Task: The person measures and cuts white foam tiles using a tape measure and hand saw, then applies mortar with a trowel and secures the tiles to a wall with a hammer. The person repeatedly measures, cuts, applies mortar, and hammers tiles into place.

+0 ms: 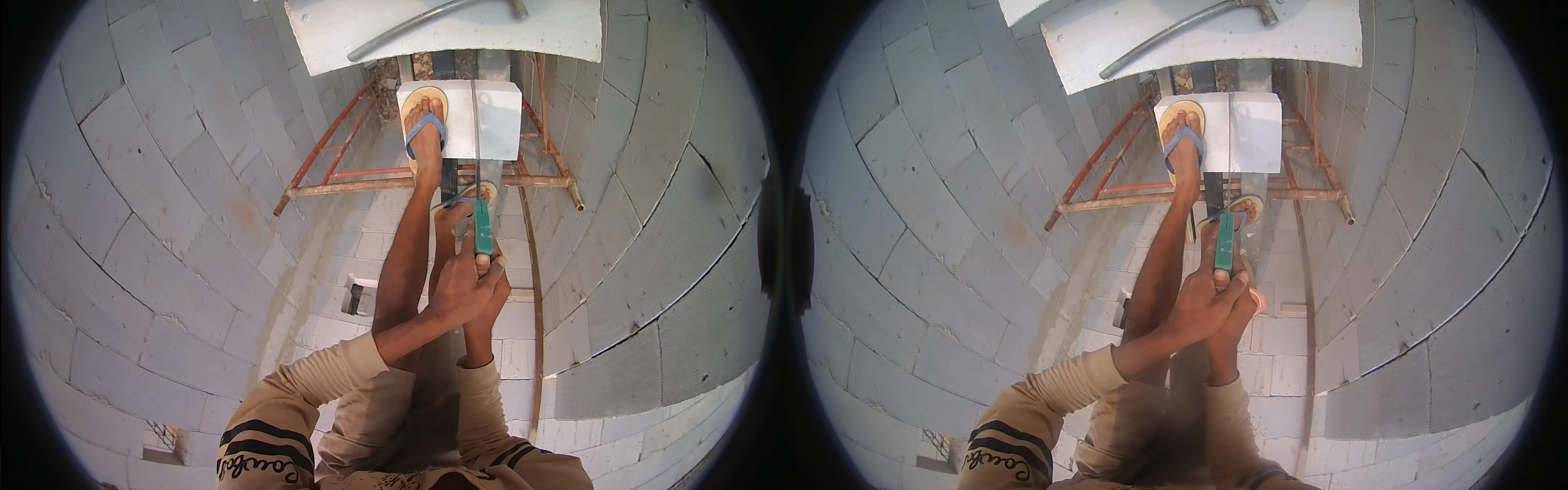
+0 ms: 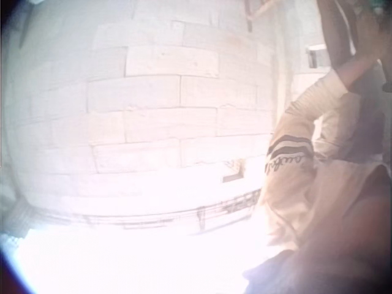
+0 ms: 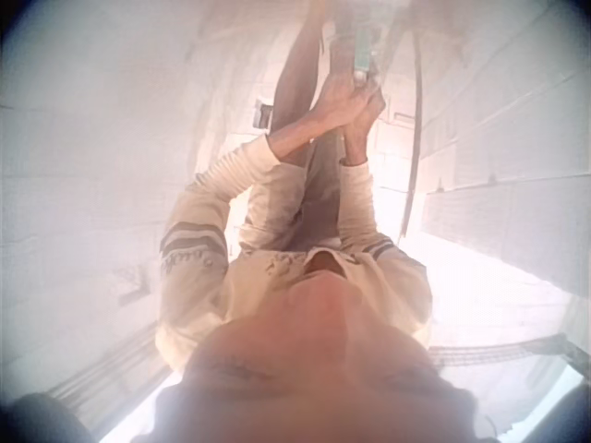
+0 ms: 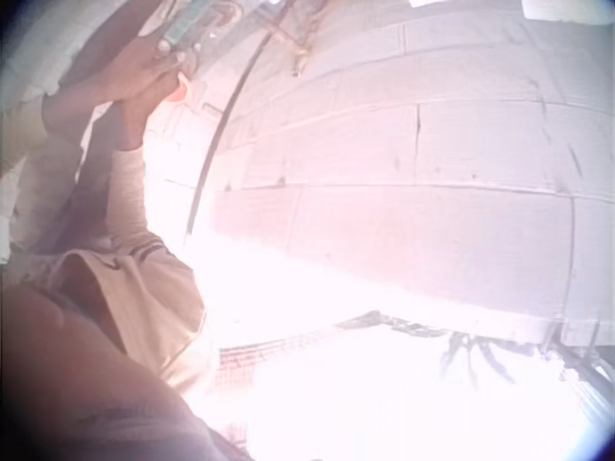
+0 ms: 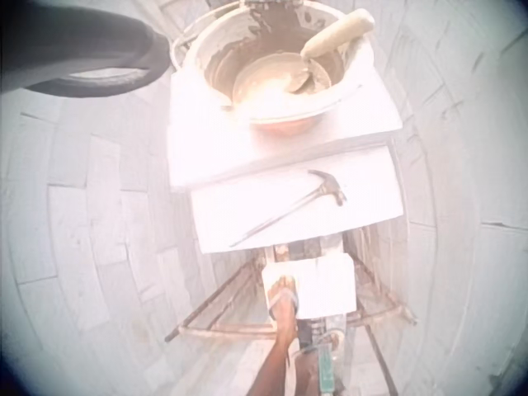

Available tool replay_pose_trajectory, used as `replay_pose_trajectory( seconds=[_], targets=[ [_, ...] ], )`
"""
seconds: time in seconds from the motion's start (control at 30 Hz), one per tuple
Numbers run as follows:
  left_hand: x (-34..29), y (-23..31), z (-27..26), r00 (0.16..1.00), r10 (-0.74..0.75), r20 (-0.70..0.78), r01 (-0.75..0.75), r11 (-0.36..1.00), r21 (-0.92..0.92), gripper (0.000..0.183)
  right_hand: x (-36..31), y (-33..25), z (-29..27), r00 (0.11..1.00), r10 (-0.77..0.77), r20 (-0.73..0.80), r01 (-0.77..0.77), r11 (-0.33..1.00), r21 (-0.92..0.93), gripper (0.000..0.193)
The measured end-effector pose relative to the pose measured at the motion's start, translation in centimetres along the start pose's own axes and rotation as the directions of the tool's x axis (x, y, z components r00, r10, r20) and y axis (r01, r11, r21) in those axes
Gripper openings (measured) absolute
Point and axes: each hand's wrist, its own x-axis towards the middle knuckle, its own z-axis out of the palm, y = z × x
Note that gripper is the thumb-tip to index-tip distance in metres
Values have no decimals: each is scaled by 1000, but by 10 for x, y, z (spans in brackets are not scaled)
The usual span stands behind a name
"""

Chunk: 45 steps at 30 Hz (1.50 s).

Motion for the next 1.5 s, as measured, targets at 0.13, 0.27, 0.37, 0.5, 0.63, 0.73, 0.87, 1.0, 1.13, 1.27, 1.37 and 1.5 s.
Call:
replay_pose_trajectory(
  seconds=[0.13, 0.27, 0.37, 0.5, 0.63, 0.73, 0.87, 1.0, 1.13, 1.27, 1.37, 1.5],
  targets=[
    [113, 25, -20, 989, 117, -96, -111, 992, 59, 65, 108, -4, 50, 982, -190, 20, 190, 964, -185, 41],
    [207, 39, -29, 987, 74, -141, -60, 994, 95, 69, 198, -4, 81, 972, -197, 131, 212, 971, -111, 33],
    [137, 19, -13, 990, 28, -135, -22, 999, 47, 71, 125, 3, 46, 986, -142, 89, 163, 940, -301, 31],
    [-3, -13, 0, 1000, 12, -13, -13, 1000, -12, 77, -3, 4, -5, 994, -71, 88, 82, 988, -133, 39],
    [86, 6, -16, 998, 15, -55, -6, 987, 160, 65, 75, -1, 36, 992, -113, 65, 122, 979, -161, 40],
    [220, 32, -34, 986, -84, -144, 92, 994, 52, 47, 197, 0, 89, 960, -275, 47, 279, 944, -176, 31],
    [180, 20, -20, 990, -43, -135, 55, 995, 87, 47, 159, 5, 67, 987, -153, 56, 159, 980, -117, 32],
    [11, -7, -10, 997, 81, 15, -82, 992, 93, 76, 3, -2, 7, 999, -12, 47, 14, 999, -41, 39],
    [49, 6, -7, 988, 149, -42, -144, 983, 111, 66, 37, -2, 17, 1000, -14, 2, 15, 998, -61, 35],
    [196, 36, -16, 984, 3, -181, 34, 978, 204, 43, 191, 1, 66, 985, -154, 82, 170, 956, -240, 37],
    [177, 30, -17, 981, -59, -185, 74, 994, 79, 40, 174, 9, 66, 990, -111, 91, 129, 967, -219, 35],
    [24, -3, -10, 1000, 15, -18, -14, 999, 29, 35, 31, 21, 20, 963, -270, -14, 264, 948, -177, 42]
  ],
)
